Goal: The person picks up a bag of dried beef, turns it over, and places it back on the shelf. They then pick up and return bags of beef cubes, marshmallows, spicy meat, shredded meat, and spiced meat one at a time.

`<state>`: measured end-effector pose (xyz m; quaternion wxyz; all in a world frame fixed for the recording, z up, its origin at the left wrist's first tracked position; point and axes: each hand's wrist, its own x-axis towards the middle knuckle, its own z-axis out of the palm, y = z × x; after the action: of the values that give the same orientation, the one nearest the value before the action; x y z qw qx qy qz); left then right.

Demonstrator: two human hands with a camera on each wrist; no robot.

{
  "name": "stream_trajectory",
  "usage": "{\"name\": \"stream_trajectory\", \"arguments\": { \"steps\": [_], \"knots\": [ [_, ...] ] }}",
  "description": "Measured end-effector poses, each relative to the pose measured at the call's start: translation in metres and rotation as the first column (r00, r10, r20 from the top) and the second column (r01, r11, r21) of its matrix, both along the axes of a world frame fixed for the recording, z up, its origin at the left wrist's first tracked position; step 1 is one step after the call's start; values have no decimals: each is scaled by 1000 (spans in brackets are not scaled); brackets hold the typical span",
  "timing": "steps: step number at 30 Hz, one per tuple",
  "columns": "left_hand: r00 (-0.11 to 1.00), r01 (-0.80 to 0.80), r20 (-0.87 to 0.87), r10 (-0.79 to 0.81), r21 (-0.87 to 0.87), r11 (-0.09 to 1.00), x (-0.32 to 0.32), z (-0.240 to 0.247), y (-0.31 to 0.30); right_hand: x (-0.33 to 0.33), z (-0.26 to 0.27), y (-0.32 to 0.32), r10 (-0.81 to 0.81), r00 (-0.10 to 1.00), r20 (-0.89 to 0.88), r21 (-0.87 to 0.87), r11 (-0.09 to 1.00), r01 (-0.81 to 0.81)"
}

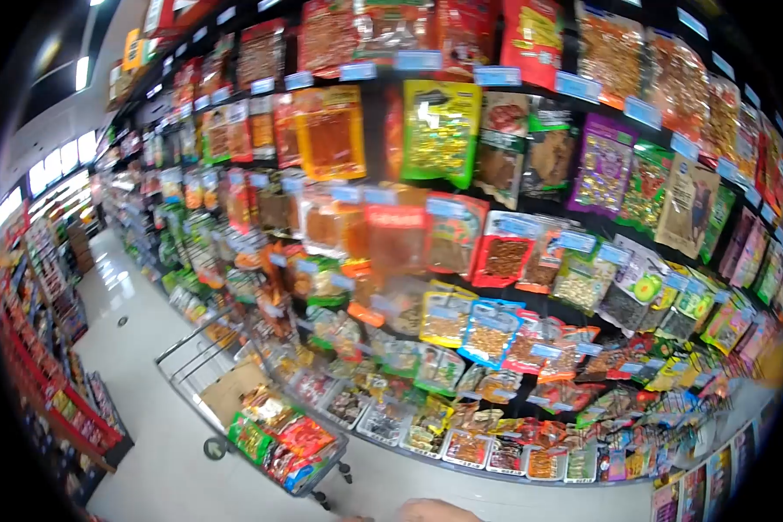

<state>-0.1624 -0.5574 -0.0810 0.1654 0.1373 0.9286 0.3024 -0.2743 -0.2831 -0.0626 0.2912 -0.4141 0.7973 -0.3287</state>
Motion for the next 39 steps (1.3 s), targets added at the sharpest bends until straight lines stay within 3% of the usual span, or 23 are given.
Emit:
{"name": "stream_trajectory", "arguments": {
  "steps": [2, 3, 4, 5, 6, 7, 8, 9, 10, 11, 12, 14, 16, 19, 22, 26, 30, 31, 34, 36, 39],
  "knots": [
    [971, -42, 226, 72, -138, 990, 4, -35, -20, -9, -3, -16, 75, 997, -33, 121, 990, -70],
    [989, -41, 135, 65, -174, 984, 16, -56, -34, -9, -6, -26, 110, 993, -50, 185, 978, -99],
    [997, -47, 53, 60, -207, 977, 32, -78, -49, -9, -16, -35, 140, 980, -142, 108, 986, -125],
    [988, -149, -46, 144, -112, 982, 52, -104, -64, -12, -33, -45, 166, 961, -223, 33, 986, -163],
    [982, -171, 54, 183, -181, 968, 66, -91, -71, -13, -33, -61, 215, 943, -255, 80, 976, -201],
    [970, -241, -53, 236, -121, 963, 86, -73, -80, -12, -19, -82, 273, 919, -284, 135, 961, -243],
    [942, -332, -78, 326, -102, 938, 102, -58, -85, -6, -9, -99, 211, 944, -254, 103, 976, -191],
    [934, -346, 33, 355, -158, 925, 112, -49, -95, 0, -8, -117, 200, 951, -234, 88, 979, -185],
    [889, -452, 36, 456, -92, 887, 128, -42, -101, 6, -6, -132, 218, 942, -254, 92, 975, -201],
    [834, -550, 41, 551, -35, 835, 143, -37, -108, 12, 1, -146, 240, 959, -151, 53, 971, -235],
    [807, -582, 50, 588, -97, 807, 153, -39, -116, 10, 6, -165, 255, 965, -66, 3, 967, -255],
    [776, -622, 36, 629, -119, 774, 180, -61, -129, 10, 25, -185, 186, 980, -71, 120, 977, -176],
    [750, -640, 82, 656, -162, 751, 196, -65, -145, -2, 12, -188, 94, 981, -168, 78, 994, -82],
    [737, -624, 175, 653, -195, 757, 207, -74, -162, -2, 38, -195, 40, 976, -214, 133, 991, -12],
    [731, -656, 140, 667, -121, 745, 203, -72, -177, -5, 47, -197, 41, 984, -175, 246, 969, 4],
    [754, -634, 156, 638, -79, 769, 170, -84, -194, -24, 27, -197, 17, 995, -99, 213, 977, 5],
    [768, -629, 129, 627, -30, 777, 125, -59, -207, -52, 18, -225, 51, 999, 8, 262, 964, -51],
    [765, -631, 140, 628, -32, 776, 113, -55, -209, -68, 0, -228, 96, 995, -23, 222, 971, -89],
    [734, -659, 171, 658, -57, 750, 75, -56, -218, -114, -38, -268, 90, 986, 138, 340, 931, -132],
    [692, -698, 194, 695, -62, 713, 52, -62, -217, -143, -86, -293, 156, 971, 180, 281, 938, -203],
    [646, -746, 173, 744, -64, 663, 21, -74, -218, -175, -137, -346, 460, 886, 53, 306, 837, -453]
  ]
}}
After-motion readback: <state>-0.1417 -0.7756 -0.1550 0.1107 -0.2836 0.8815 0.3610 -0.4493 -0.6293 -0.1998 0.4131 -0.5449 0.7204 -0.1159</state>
